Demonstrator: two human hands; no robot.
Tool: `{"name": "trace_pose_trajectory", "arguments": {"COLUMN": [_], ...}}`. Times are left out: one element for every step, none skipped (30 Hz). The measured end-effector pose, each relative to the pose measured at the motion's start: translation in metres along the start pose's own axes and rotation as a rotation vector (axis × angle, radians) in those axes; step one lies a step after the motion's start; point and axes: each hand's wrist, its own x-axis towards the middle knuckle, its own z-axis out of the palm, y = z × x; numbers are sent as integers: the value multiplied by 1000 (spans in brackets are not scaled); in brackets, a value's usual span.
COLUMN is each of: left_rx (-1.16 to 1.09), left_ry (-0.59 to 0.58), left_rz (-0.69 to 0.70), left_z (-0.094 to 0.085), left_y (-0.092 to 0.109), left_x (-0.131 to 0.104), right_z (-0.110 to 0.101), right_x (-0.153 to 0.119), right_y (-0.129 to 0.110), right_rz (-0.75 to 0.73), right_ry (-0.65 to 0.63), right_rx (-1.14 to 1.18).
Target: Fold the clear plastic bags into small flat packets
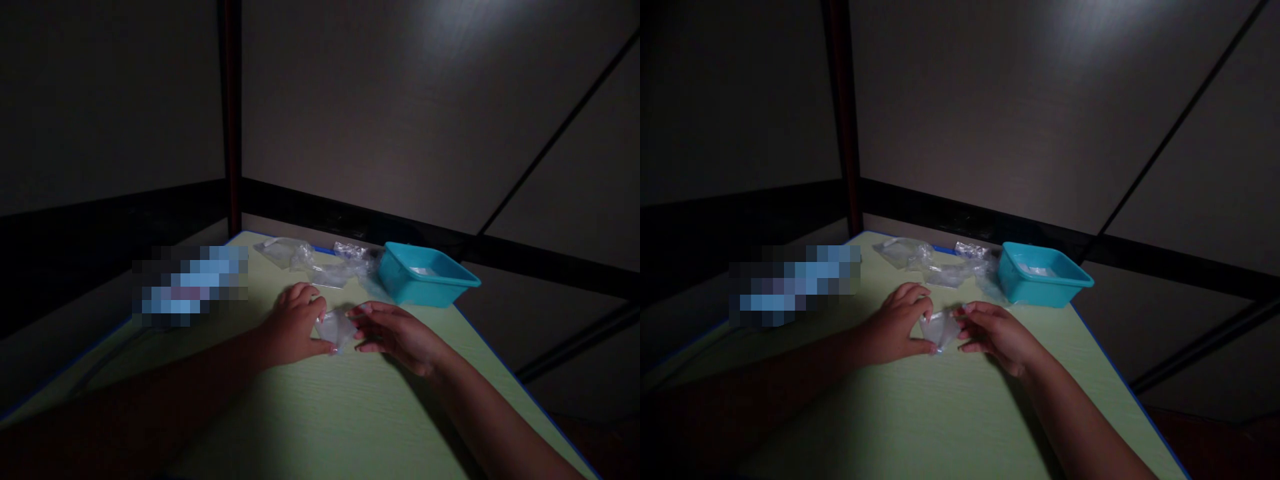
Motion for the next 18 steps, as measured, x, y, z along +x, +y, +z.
{"name": "trace_pose_trajectory", "arguments": {"left_rx": [-1,-3,-4,-4,-6,-8,-13,-20,-31,-46,-67,-94,-131,-179,-242,-320,-416,-532], "left_ry": [0,0,0,0,-1,-3,-4,-6,-7,-5,-1,12,32,57,78,97,108,102], "left_rz": [-1,-1,0,1,0,-2,-5,-10,-16,-22,-29,-41,-60,-85,-115,-144,-169,-186], "left_z": [0,0,0,0,0,0,0,0,0,1,1,1,1,2,2,3,5,7], "left_y": [0,0,1,1,1,1,1,1,0,0,0,0,0,0,1,1,1,0], "left_x": [0,0,0,0,0,0,0,0,0,1,1,3,4,5,7,8,9,10], "right_z": [1,2,3,4,4,5,6,6,6,7,7,7,7,7,8,8,9,10], "right_x": [0,0,1,2,2,3,4,4,4,4,4,4,3,2,1,0,-1,-2], "right_y": [0,1,3,4,6,7,9,10,11,11,11,11,11,10,9,8,7,6], "right_rz": [-7,-17,-28,-42,-56,-71,-88,-102,-116,-129,-144,-160,-177,-196,-218,-240,-264,-289], "right_ry": [-11,-20,-28,-37,-47,-54,-56,-54,-47,-37,-27,-24,-25,-30,-37,-46,-55,-65], "right_rx": [-49,-105,-164,-222,-277,-324,-364,-399,-431,-458,-475,-486,-492,-497,-502,-508,-514,-519]}}
